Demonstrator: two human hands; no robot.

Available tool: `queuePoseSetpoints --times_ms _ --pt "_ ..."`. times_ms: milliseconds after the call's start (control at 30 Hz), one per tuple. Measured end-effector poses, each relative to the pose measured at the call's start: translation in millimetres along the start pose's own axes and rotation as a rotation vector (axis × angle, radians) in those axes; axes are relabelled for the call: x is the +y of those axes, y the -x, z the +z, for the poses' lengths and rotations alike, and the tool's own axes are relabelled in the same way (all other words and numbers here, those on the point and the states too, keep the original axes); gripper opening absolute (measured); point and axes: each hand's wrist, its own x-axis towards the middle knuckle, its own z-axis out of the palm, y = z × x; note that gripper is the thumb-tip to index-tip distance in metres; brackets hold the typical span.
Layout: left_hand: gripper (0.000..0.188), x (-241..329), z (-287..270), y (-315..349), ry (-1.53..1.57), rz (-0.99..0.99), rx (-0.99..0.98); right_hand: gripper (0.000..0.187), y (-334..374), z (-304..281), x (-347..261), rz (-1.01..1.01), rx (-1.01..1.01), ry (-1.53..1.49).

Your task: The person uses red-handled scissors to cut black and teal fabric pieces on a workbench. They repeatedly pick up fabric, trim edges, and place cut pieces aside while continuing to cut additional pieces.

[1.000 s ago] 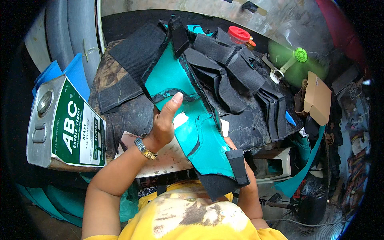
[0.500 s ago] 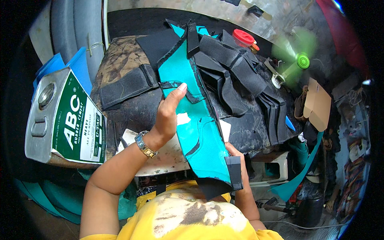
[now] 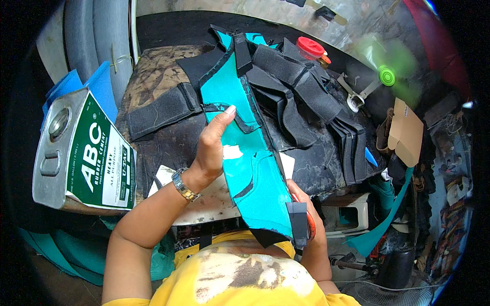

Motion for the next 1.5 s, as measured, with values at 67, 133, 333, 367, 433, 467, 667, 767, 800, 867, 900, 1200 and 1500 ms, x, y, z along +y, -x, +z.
queuePoseSetpoints --times_ms 67,133,333,367,433,467,667,767,800,867,900,1200,1500 --pt "0.037 0.1 3.5 0.7 -0.023 0.006 0.02 0.035 0.4 0.6 -2.9 -0.072 -0.01 0.035" --pt "0.037 2.0 5.8 5.0 0.017 -0.075 -0.104 0.035 -2.7 1.4 -4.2 -0.184 -0.006 0.066" --pt "0.036 7.2 13.4 11.9 0.059 -0.099 -0.189 0.029 -7.1 2.7 -2.3 -0.258 0.036 0.128" --pt "0.036 7.3 14.3 11.8 0.048 -0.089 -0.176 0.028 -7.4 3.1 -1.6 -0.251 0.045 0.139" --pt "0.036 7.1 15.5 10.8 -0.017 -0.042 -0.143 0.026 -8.4 4.4 -0.7 -0.205 0.055 0.122" --pt "0.036 7.2 15.8 10.2 -0.057 -0.057 -0.096 0.025 -9.0 5.1 -0.8 -0.138 0.082 0.128" --pt "0.036 10.3 13.6 8.7 -0.016 -0.102 -0.165 0.022 -2.0 11.5 -4.0 -0.202 0.121 0.095" --pt "0.03 11.4 13.0 5.9 0.135 -0.165 -0.221 0.021 1.0 15.5 -2.4 -0.213 0.147 0.054" --pt "0.031 11.1 13.4 5.7 0.126 -0.163 -0.2 0.023 0.8 15.5 -1.5 -0.216 0.144 0.041" --pt "0.034 10.2 14.7 6.3 0.057 -0.156 -0.112 0.025 -0.7 14.8 0.5 -0.224 0.137 0.016" --pt "0.034 11.2 13.9 5.9 0.09 -0.174 -0.156 0.027 -1.8 12.7 0.8 -0.188 0.104 0.043" --pt "0.036 9.4 18.9 14.8 0.101 -0.245 -0.32 0.043 -8.8 7.9 -4.2 -0.102 0.025 0.01" --pt "0.034 11.3 20.5 16.4 -0.084 -0.186 -0.19 0.023 -5.5 12.7 -8.7 -0.193 0.082 -0.002"
